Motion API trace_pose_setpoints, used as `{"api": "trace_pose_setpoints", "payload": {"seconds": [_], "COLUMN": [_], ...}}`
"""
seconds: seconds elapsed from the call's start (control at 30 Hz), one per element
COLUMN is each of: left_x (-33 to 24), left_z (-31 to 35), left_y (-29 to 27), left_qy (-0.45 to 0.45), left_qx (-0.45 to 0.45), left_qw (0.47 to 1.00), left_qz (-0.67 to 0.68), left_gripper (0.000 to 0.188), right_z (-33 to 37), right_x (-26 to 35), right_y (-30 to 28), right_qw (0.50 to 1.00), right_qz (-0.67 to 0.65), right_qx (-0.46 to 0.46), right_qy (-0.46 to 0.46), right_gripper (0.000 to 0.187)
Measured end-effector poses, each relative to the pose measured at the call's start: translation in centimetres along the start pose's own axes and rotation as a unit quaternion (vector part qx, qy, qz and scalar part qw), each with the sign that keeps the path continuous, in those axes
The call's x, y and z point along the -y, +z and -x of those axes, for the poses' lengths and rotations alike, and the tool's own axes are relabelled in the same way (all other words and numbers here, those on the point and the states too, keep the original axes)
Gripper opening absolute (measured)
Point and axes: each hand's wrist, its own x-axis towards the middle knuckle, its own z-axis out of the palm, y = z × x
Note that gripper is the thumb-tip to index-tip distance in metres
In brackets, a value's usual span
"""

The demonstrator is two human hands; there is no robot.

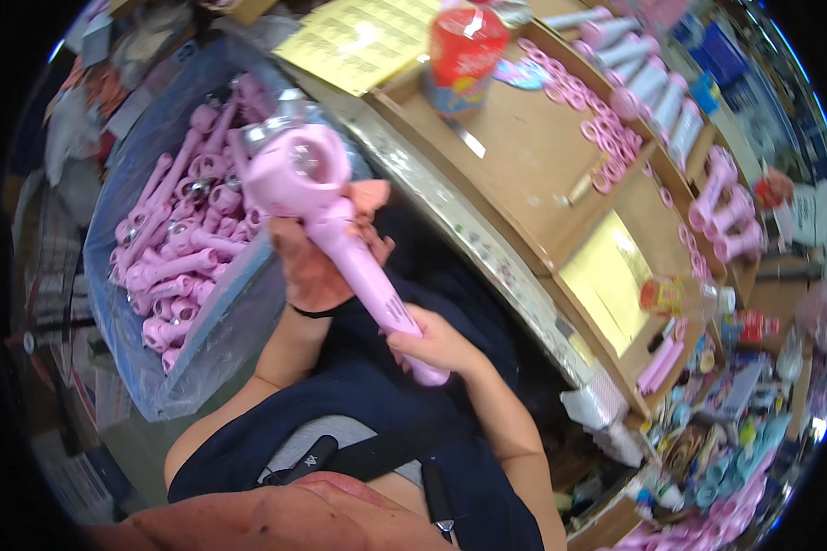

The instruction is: The person picks pink bubble maker handles from a bin, wipes them with a cloth, and attaches a metal bubble head. They then use a small tool to adjust the head and place the assembled unit on a tray. The process repeats with another handle.

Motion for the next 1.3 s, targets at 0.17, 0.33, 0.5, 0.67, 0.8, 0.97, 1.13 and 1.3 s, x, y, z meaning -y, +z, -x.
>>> {"api": "trace_pose_setpoints", "payload": {"seconds": [0.17, 0.33, 0.5, 0.67, 0.8, 0.97, 1.13, 1.3], "left_x": [0.1, 1.1, 1.8, 1.6, 1.6, 2.1, 1.3, 0.3], "left_z": [-1.1, -1.5, -1.1, -1.0, -1.5, -1.7, -1.9, -2.1], "left_y": [0.1, 0.7, 0.3, 0.2, 0.7, 1.6, 1.7, 1.8], "left_qy": [0.043, 0.065, 0.064, 0.107, 0.085, 0.079, 0.014, 0.015], "left_qx": [-0.050, -0.158, -0.169, -0.139, -0.200, -0.226, -0.157, -0.157], "left_qw": [0.987, 0.958, 0.971, 0.956, 0.950, 0.943, 0.981, 0.983], "left_qz": [-0.144, -0.233, -0.155, -0.236, -0.222, -0.229, -0.113, -0.088], "left_gripper": [0.077, 0.075, 0.068, 0.080, 0.094, 0.102, 0.118, 0.119], "right_z": [-1.7, -2.3, -2.8, -2.9, -3.1, -2.5, -1.7, -1.5], "right_x": [-1.1, -0.4, -0.5, -1.1, -1.4, -1.1, -1.8, -3.4], "right_y": [-0.5, 1.4, 3.0, 3.3, 3.2, 1.2, 0.0, -0.1], "right_qw": [0.987, 0.904, 0.910, 0.902, 0.905, 0.992, 0.941, 0.919], "right_qz": [-0.147, 0.286, 0.246, 0.261, 0.250, -0.095, -0.302, -0.349], "right_qx": [0.061, -0.301, -0.318, -0.331, -0.327, -0.068, 0.151, 0.182], "right_qy": [0.018, -0.101, -0.103, -0.094, -0.109, -0.055, -0.015, -0.024], "right_gripper": [0.046, 0.054, 0.052, 0.051, 0.048, 0.043, 0.054, 0.054]}}
